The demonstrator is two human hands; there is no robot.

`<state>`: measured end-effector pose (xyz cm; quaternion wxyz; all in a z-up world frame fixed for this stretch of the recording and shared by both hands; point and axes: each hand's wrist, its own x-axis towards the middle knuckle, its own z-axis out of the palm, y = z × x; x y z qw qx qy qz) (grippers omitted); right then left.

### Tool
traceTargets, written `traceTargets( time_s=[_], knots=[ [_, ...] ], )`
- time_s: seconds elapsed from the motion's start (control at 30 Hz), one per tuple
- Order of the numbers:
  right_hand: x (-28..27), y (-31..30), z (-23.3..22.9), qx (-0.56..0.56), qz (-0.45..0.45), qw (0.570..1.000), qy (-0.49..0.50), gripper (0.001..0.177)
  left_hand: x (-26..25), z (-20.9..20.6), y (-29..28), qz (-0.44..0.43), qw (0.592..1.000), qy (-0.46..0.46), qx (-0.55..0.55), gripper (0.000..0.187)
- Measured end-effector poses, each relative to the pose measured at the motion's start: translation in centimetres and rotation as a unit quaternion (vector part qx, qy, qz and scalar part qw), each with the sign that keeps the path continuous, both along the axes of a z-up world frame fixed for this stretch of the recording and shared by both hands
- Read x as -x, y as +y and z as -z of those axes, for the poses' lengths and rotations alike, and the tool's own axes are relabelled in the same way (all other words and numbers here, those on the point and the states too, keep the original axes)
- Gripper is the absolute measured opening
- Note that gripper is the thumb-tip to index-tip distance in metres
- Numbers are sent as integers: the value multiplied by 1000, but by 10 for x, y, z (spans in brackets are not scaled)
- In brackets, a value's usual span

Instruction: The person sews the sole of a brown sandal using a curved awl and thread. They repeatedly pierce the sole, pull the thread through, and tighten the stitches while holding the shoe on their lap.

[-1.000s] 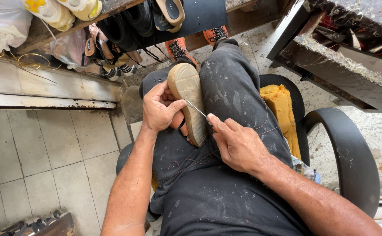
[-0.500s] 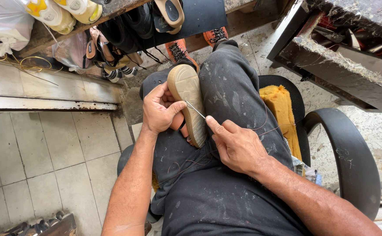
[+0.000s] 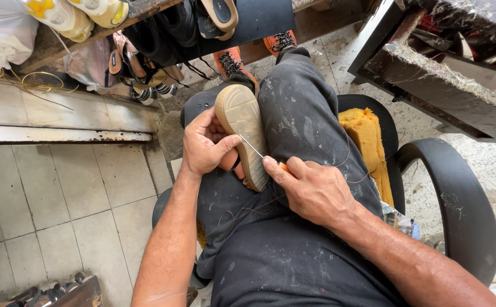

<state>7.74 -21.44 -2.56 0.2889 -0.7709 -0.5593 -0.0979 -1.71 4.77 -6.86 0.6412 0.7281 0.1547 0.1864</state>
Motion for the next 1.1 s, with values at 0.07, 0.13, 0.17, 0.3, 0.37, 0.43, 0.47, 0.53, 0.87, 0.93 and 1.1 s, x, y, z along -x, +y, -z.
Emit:
traceTargets(
  time_s=[0.07,0.13,0.17,0.3,0.37,0.43,0.47,0.53,0.87,0.93,1.1],
  knots=[
    [-1,0,2,5,-2,1000,-5,44,-4,-6,3,7,1000,2,1,73],
    [1,1,2,9,-6,1000,-8,44,-7,-11,9,12,1000,5,2,75],
    [1,2,1,12,-5,1000,-18,43,-9,-14,15,-15,994,84,-62,56],
    [5,8,4,18,-8,999,-41,45,-2,-2,38,-46,981,183,-56,28],
    [10,13,8,18,-10,999,-46,44,2,3,39,-52,982,182,-16,26],
    [14,16,13,17,-16,998,-50,43,6,1,37,-62,981,181,23,24],
    [15,17,16,18,-15,998,-54,44,7,-4,33,-60,983,172,37,23],
    [18,18,19,20,-14,998,-59,45,8,-12,30,-59,984,163,52,23],
    [16,19,21,38,1,967,251,47,14,-2,39,-34,990,118,71,18],
    [14,21,23,40,1,949,312,48,13,-1,39,-34,990,115,74,17],
    [9,25,19,23,-18,926,376,48,15,6,40,-37,990,116,73,20]
  ],
)
